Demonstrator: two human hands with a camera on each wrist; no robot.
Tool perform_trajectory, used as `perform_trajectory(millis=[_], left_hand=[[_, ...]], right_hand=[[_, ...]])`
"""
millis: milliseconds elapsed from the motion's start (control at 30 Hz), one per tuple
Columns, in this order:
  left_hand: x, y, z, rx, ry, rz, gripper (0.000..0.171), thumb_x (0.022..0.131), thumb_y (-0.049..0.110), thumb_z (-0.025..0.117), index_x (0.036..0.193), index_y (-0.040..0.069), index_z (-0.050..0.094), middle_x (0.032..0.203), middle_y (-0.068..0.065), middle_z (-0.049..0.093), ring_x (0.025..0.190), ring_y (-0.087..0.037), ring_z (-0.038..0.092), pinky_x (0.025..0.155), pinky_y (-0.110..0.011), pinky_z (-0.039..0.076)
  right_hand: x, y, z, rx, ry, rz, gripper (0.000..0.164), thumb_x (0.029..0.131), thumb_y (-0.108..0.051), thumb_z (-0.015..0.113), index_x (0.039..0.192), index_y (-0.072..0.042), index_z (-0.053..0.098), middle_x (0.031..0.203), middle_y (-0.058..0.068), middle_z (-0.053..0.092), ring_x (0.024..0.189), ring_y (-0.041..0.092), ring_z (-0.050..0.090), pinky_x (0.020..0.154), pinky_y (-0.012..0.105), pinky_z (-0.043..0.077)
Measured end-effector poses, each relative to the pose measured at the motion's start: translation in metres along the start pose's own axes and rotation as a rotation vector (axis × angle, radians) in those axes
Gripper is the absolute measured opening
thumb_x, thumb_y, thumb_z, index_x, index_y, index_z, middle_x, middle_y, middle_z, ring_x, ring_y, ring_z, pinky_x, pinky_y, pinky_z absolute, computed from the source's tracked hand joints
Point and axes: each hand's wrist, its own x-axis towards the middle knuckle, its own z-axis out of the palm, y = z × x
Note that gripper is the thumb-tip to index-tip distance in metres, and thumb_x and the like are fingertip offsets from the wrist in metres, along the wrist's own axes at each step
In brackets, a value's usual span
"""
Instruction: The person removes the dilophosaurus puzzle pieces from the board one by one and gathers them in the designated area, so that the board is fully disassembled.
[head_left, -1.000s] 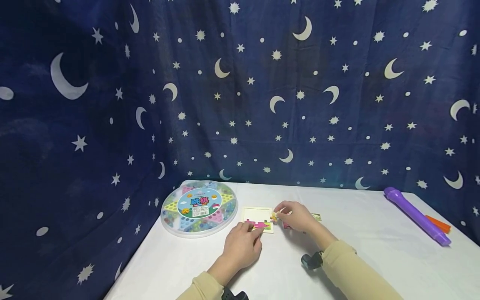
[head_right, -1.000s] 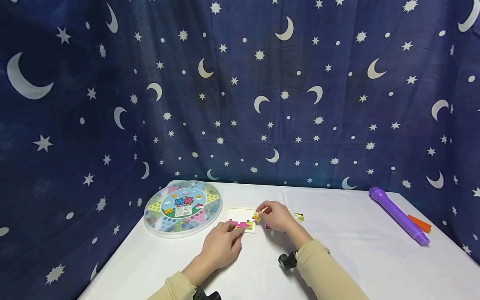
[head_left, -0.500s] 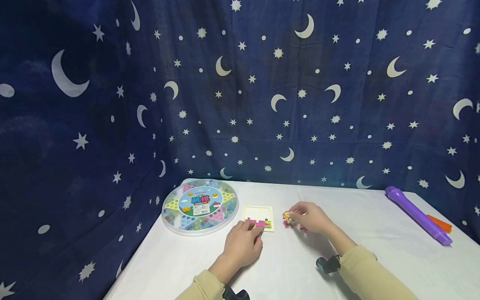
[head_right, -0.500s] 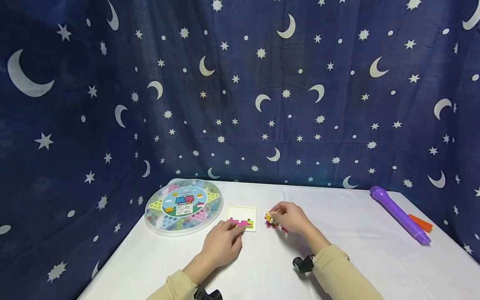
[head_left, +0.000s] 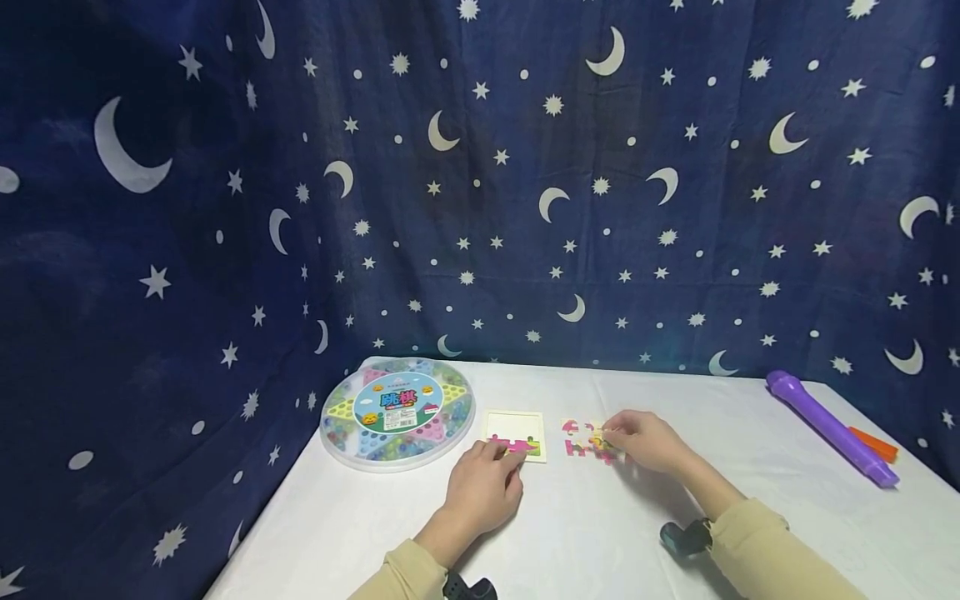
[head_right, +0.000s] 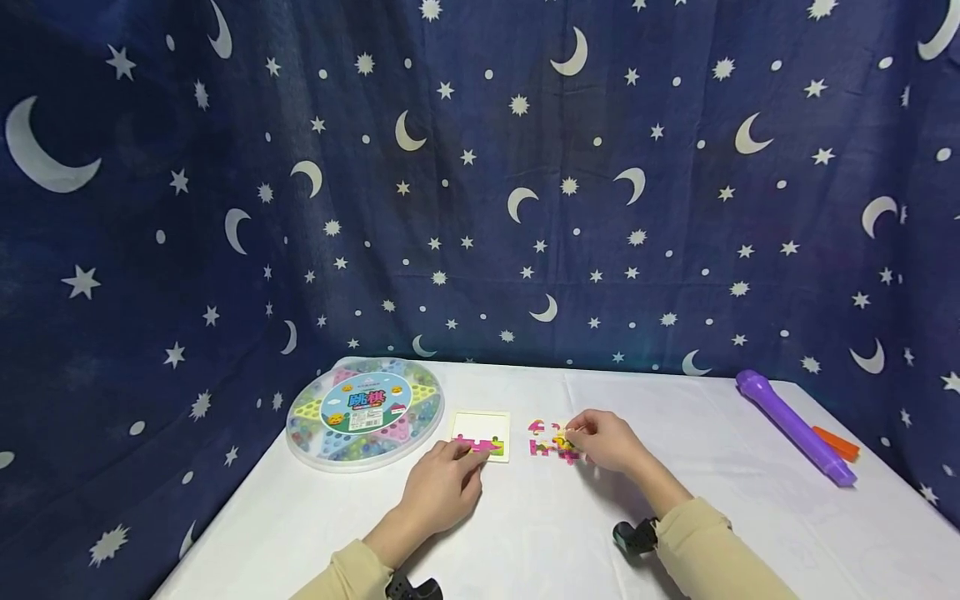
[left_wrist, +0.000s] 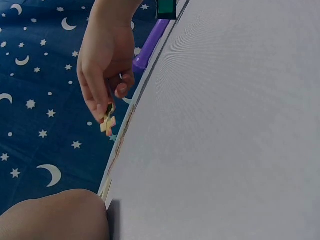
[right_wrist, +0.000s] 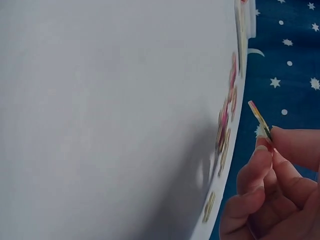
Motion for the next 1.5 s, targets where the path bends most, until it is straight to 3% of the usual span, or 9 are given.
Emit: perform_trajectory(millis=[367,733,967,1233,1400,1500], left_hand=[[0.000,-0.002,0.002,-0.004,0.001,-0.004,0.034,0.094,0.028,0.062,0.125,0.024,0.075,0.122,-0.006,0.068,0.111,-0.024,0.061,0.092,-0.041,0.052],[0.000,-0.004,0.003,-0.014,0.012,-0.007,0.034,0.093,0.028,0.063,0.124,0.024,0.075,0.122,-0.006,0.069,0.110,-0.024,0.062,0.091,-0.040,0.053],[-0.001,-0.005,0.005,-0.040,0.034,0.002,0.031,0.093,0.027,0.064,0.120,0.022,0.077,0.120,-0.006,0.071,0.111,-0.023,0.064,0.089,-0.040,0.055],[0.001,-0.006,0.006,-0.083,0.090,-0.024,0.025,0.091,0.027,0.067,0.112,0.020,0.080,0.113,-0.005,0.070,0.111,-0.023,0.064,0.089,-0.039,0.055],[0.000,-0.007,0.002,-0.077,0.156,-0.023,0.017,0.089,0.025,0.071,0.100,0.016,0.080,0.104,-0.004,0.071,0.102,-0.022,0.066,0.084,-0.038,0.056],[-0.002,-0.009,-0.001,-0.053,0.189,-0.061,0.017,0.088,0.027,0.074,0.097,0.013,0.078,0.098,-0.004,0.072,0.094,-0.022,0.067,0.078,-0.038,0.057]], right_hand=[[-0.008,0.012,-0.019,-0.073,-0.022,0.023,0.020,0.098,-0.022,0.067,0.108,-0.005,0.069,0.089,0.005,0.065,0.066,0.020,0.060,0.065,0.036,0.045],[-0.013,0.026,-0.024,0.003,-0.047,0.131,0.028,0.096,-0.022,0.070,0.115,-0.001,0.066,0.083,0.007,0.063,0.063,0.023,0.058,0.059,0.036,0.046],[-0.014,0.030,-0.025,-0.135,-0.053,0.135,0.024,0.094,-0.026,0.073,0.106,-0.007,0.068,0.088,0.005,0.065,0.068,0.020,0.059,0.061,0.035,0.048],[-0.014,0.030,-0.025,-0.179,-0.029,0.141,0.022,0.093,-0.024,0.074,0.103,-0.006,0.067,0.085,0.005,0.065,0.068,0.020,0.060,0.060,0.034,0.050],[-0.015,0.027,-0.025,-0.204,-0.022,0.127,0.017,0.092,-0.021,0.075,0.099,-0.008,0.068,0.082,0.004,0.063,0.066,0.020,0.058,0.058,0.034,0.048],[-0.015,0.022,-0.025,-0.214,-0.016,0.091,0.017,0.091,-0.022,0.075,0.100,-0.009,0.068,0.081,0.003,0.062,0.066,0.019,0.057,0.058,0.034,0.047]])
